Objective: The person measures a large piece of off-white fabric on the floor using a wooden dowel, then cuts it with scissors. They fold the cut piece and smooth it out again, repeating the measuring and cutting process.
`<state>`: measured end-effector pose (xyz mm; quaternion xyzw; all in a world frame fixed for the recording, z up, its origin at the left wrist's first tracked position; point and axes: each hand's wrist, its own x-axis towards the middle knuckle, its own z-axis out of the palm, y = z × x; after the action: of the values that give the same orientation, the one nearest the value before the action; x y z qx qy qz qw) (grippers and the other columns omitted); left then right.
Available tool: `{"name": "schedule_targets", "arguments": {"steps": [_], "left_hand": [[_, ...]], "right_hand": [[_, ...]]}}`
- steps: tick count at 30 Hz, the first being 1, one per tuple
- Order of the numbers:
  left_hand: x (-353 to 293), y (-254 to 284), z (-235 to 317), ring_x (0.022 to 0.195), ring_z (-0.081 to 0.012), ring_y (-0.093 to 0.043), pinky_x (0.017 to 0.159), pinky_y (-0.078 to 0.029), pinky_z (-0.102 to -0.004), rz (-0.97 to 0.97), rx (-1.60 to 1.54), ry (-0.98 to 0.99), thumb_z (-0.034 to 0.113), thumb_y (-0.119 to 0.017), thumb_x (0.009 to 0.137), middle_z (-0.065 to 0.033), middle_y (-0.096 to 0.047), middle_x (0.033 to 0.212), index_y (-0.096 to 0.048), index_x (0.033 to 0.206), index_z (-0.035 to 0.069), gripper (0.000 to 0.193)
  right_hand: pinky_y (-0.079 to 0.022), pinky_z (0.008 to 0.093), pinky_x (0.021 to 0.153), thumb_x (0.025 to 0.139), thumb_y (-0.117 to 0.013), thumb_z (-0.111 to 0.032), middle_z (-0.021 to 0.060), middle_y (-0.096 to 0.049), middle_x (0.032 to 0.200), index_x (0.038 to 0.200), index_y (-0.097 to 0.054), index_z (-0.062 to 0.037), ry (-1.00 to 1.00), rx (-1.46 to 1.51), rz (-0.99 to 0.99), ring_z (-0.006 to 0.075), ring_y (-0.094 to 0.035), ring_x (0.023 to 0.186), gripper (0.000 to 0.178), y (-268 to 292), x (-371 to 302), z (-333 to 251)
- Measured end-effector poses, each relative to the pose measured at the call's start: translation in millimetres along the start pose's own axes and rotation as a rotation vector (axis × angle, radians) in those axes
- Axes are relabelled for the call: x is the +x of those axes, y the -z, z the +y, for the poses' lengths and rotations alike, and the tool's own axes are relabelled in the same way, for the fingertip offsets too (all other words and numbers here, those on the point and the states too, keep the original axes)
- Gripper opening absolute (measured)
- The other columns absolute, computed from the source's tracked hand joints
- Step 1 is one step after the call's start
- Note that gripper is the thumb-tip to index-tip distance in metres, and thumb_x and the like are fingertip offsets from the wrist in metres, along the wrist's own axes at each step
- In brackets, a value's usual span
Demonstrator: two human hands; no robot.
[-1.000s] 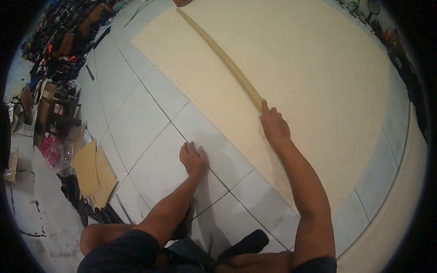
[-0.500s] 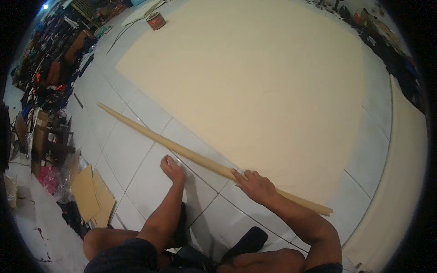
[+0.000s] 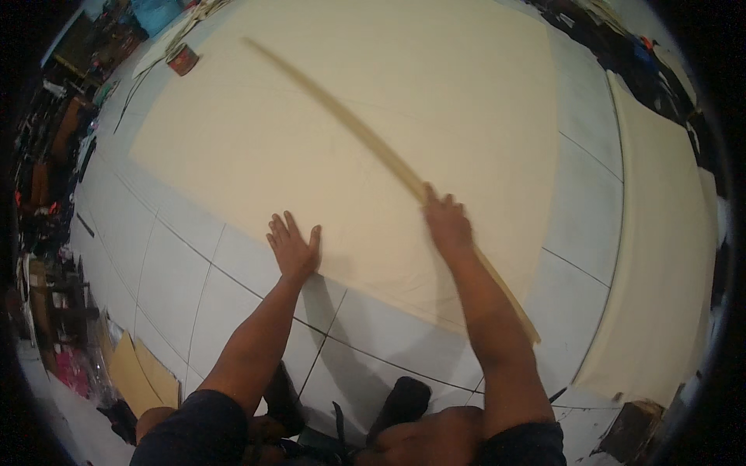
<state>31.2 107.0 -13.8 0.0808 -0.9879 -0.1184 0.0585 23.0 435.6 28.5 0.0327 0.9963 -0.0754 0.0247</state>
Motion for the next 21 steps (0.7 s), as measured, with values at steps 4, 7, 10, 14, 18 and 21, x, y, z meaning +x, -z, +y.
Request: {"name": "schedule_targets", "arguments": {"steps": [4, 7, 10, 14, 18, 21], "left_hand": [[0.2, 5.6, 7.9, 0.148, -0.0439, -0.011, 0.119, -0.007, -0.0544, -0.055, 0.033, 0.005, 0.056, -0.049, 0.095, -0.0314, -0.014, 0.157, -0.02, 0.152, -0.003, 0.087], [-0.1, 3.8, -3.4, 0.148, -0.0429, -0.01, 0.12, -0.005, -0.0542, -0.071, 0.03, 0.014, 0.056, -0.047, 0.095, -0.0306, -0.013, 0.158, -0.02, 0.153, -0.002, 0.086], [1.7, 4.8, -3.2, 0.148, -0.043, -0.009, 0.119, -0.004, -0.0545, -0.063, 0.016, 0.004, 0.056, -0.046, 0.096, -0.0306, -0.014, 0.158, -0.021, 0.153, -0.002, 0.085], [-7.2, 1.8, 10.9, 0.147, -0.0456, -0.009, 0.118, -0.004, -0.0572, -0.081, 0.035, -0.093, 0.054, -0.047, 0.096, -0.0324, -0.013, 0.157, -0.022, 0.152, -0.003, 0.084], [-55.1, 5.2, 34.6, 0.148, -0.0458, -0.007, 0.118, -0.003, -0.0581, -0.14, -0.02, -0.186, 0.053, -0.049, 0.095, -0.0325, -0.012, 0.157, -0.022, 0.151, -0.005, 0.085], [-70.8, 9.2, 41.1, 0.147, -0.0461, -0.008, 0.118, -0.005, -0.0584, -0.145, -0.034, -0.175, 0.049, -0.05, 0.096, -0.0318, -0.012, 0.157, -0.021, 0.151, -0.006, 0.083]], "right_hand": [[-0.058, 0.0487, 0.072, 0.1, -0.05, -0.037, 0.0199, -0.056, 0.11, 0.151, -0.031, -0.0243, -0.337, -0.034, 0.07, 0.0386, -0.063, 0.09, 0.057, 9.6, -39.1, 112.2], [-0.058, 0.0487, 0.073, 0.101, -0.048, -0.037, 0.0214, -0.056, 0.109, 0.152, -0.028, -0.0208, -0.54, 0.002, 0.078, 0.0407, -0.064, 0.091, 0.058, 18.5, -71.0, 164.6], [-0.056, 0.051, 0.077, 0.103, -0.042, -0.037, 0.0249, -0.056, 0.109, 0.152, -0.025, -0.0188, -0.702, 0.075, 0.105, 0.0436, -0.064, 0.092, 0.055, 17.8, -105.6, 202.4], [-0.054, 0.0516, 0.079, 0.104, -0.038, -0.038, 0.0267, -0.056, 0.111, 0.152, -0.027, -0.0177, -0.817, 0.118, 0.158, 0.0447, -0.063, 0.092, 0.053, 19.2, -121.1, 229.5], [-0.053, 0.0508, 0.079, 0.103, -0.042, -0.037, 0.0267, -0.055, 0.113, 0.153, -0.025, -0.0174, -0.781, 0.204, 0.23, 0.0441, -0.062, 0.094, 0.057, 34.1, -114.6, 217.2], [-0.052, 0.051, 0.082, 0.1, -0.05, -0.034, 0.0257, -0.053, 0.116, 0.156, -0.021, -0.0189, -0.605, 0.317, 0.28, 0.0435, -0.061, 0.096, 0.064, 41.8, -105.9, 169.3]]}}
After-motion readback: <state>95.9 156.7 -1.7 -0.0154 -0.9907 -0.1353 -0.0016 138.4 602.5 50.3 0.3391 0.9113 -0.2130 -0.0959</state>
